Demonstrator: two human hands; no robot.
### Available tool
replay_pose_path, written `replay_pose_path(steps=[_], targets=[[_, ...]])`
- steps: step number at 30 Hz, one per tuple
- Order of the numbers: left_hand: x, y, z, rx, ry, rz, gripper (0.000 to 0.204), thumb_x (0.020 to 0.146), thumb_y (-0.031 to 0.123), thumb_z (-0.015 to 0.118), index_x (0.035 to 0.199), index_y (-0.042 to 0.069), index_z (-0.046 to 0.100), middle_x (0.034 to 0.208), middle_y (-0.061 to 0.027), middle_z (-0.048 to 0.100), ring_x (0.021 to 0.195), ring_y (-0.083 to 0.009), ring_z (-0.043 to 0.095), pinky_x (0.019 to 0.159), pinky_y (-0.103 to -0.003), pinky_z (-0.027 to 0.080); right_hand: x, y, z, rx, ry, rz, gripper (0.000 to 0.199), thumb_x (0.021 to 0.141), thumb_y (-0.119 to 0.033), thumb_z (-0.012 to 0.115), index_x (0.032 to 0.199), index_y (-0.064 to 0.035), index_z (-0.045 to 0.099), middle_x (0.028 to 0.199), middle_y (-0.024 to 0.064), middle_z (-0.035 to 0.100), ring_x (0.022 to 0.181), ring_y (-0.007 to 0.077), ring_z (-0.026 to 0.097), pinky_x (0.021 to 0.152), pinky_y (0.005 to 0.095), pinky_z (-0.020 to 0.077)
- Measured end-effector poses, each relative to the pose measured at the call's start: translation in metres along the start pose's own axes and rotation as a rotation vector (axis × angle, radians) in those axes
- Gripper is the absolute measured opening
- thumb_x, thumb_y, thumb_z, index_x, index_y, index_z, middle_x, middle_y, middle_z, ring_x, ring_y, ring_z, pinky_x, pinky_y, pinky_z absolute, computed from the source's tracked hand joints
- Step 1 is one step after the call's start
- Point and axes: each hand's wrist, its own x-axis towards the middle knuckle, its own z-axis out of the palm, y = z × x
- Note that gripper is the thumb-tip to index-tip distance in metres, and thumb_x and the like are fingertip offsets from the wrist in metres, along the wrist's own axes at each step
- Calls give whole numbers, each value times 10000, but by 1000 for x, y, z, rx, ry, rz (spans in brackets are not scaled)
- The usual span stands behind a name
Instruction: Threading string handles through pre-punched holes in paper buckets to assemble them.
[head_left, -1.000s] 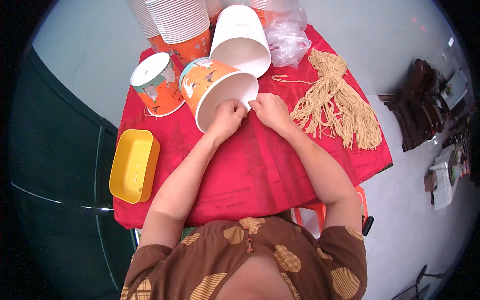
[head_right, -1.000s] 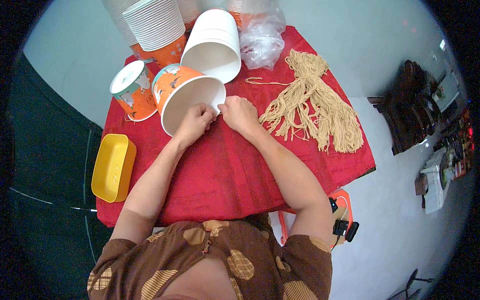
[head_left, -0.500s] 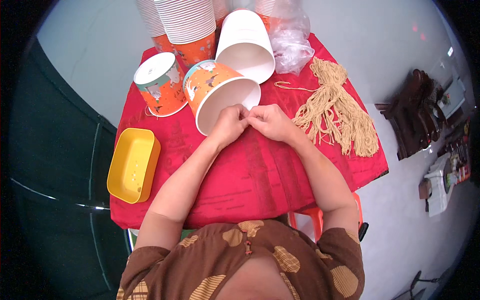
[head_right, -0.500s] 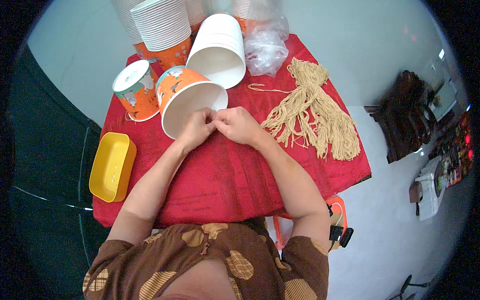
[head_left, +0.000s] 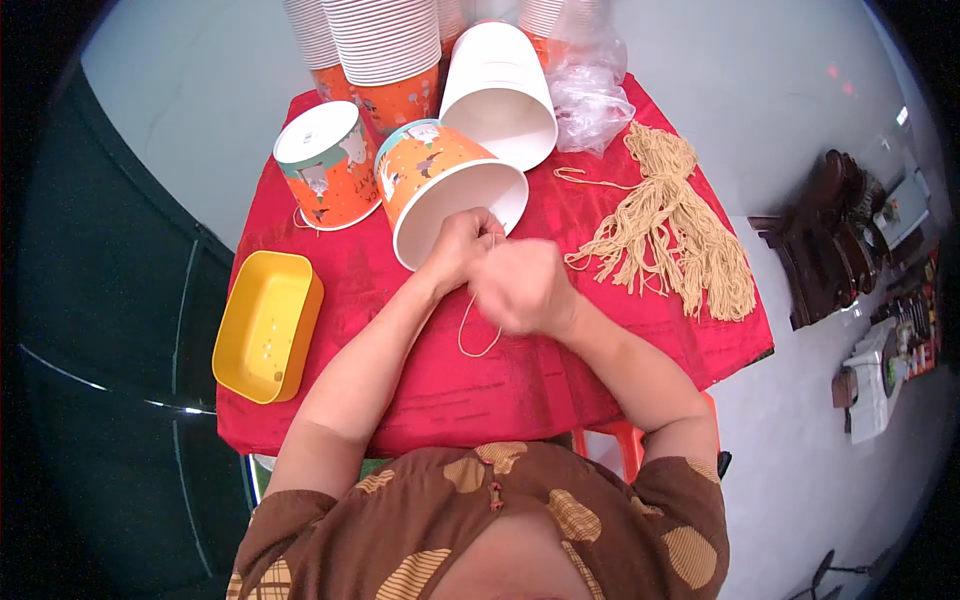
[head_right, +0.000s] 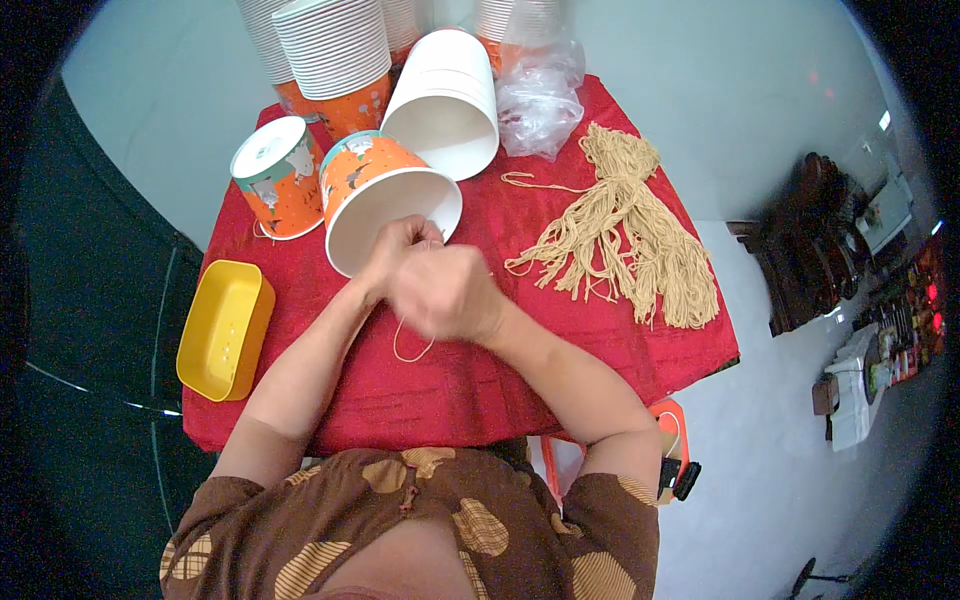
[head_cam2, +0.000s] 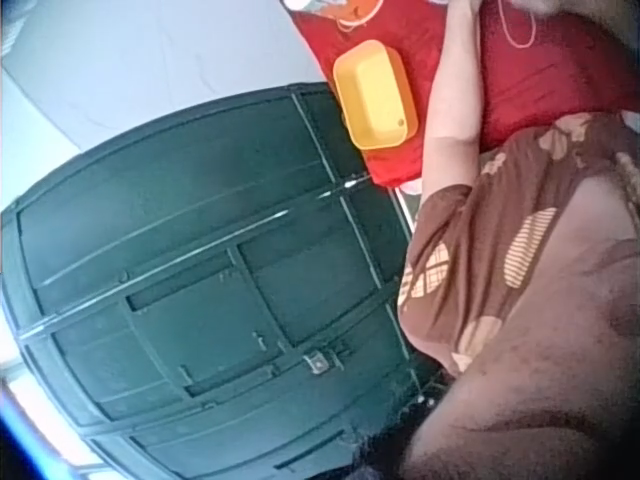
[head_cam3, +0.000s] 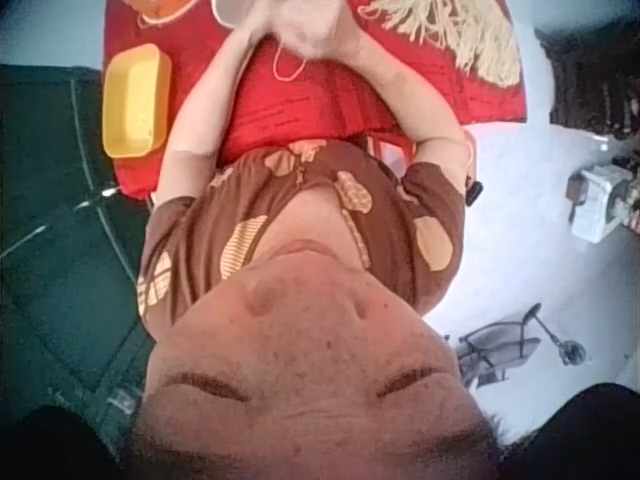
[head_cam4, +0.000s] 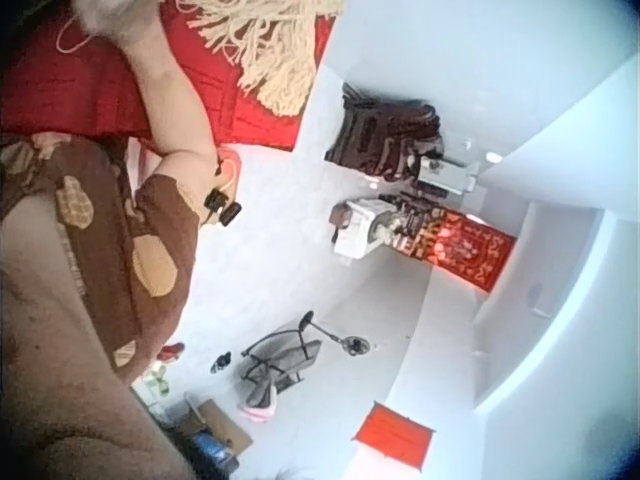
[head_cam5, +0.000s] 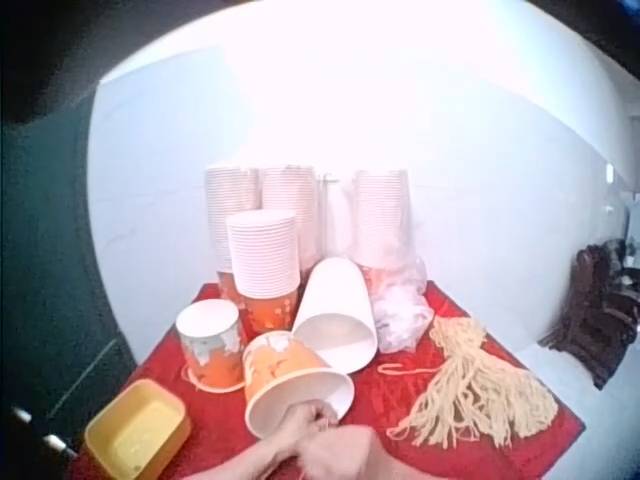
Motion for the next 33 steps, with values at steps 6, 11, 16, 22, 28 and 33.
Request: replay_pose_path(steps=[6, 11, 16, 22, 28, 33], targets=[[0, 5, 4, 2, -17, -61, 73, 905, 27, 588, 834, 10, 597, 694, -3, 561, 578, -85, 494, 489, -271, 404, -27, 45, 12, -136, -36, 650, 127, 882, -36, 556, 990, -5, 615, 855, 199, 662, 762, 371, 660, 630, 438, 519], [-2, 7, 3, -29, -21, -54, 98, 923, 43, 586, 831, 11, 590, 683, -2, 550, 562, -78, 484, 476, -260, 398, -39, 55, 19, -54, -30, 612, 165, 878, -70, 551, 1032, -43, 604, 904, 200, 652, 772, 409, 647, 649, 501, 517], [-3, 7, 1, -74, -31, -79, 77, 921, 41, 587, 849, 16, 583, 681, -8, 548, 558, -84, 490, 469, -256, 401, -41, 60, 18, 25, -103, 579, 174, 860, -69, 570, 1027, -42, 613, 931, 193, 644, 812, 400, 644, 678, 478, 523], [-2, 4, -1, -70, -47, -48, 85, 908, 35, 587, 832, 21, 551, 674, -11, 536, 555, -87, 500, 463, -253, 409, -42, 60, 18, 72, -99, 606, 148, 839, -81, 607, 980, -36, 618, 904, 187, 643, 795, 394, 642, 685, 470, 523], [-2, 8, -3, -45, -40, -20, 98, 891, 28, 584, 807, 27, 533, 671, -18, 538, 559, -90, 506, 461, -262, 414, -42, 62, 19, 92, -133, 652, 114, 839, -93, 619, 935, -33, 618, 864, 184, 645, 789, 377, 645, 679, 452, 519], [-4, 10, -3, 62, -3, 101, 88, 879, 15, 574, 804, 19, 529, 682, -32, 554, 589, -109, 533, 502, -279, 439, -41, 61, 17, 142, -121, 648, 99, 855, -80, 595, 923, -12, 619, 874, 188, 648, 789, 373, 646, 692, 439, 518]])
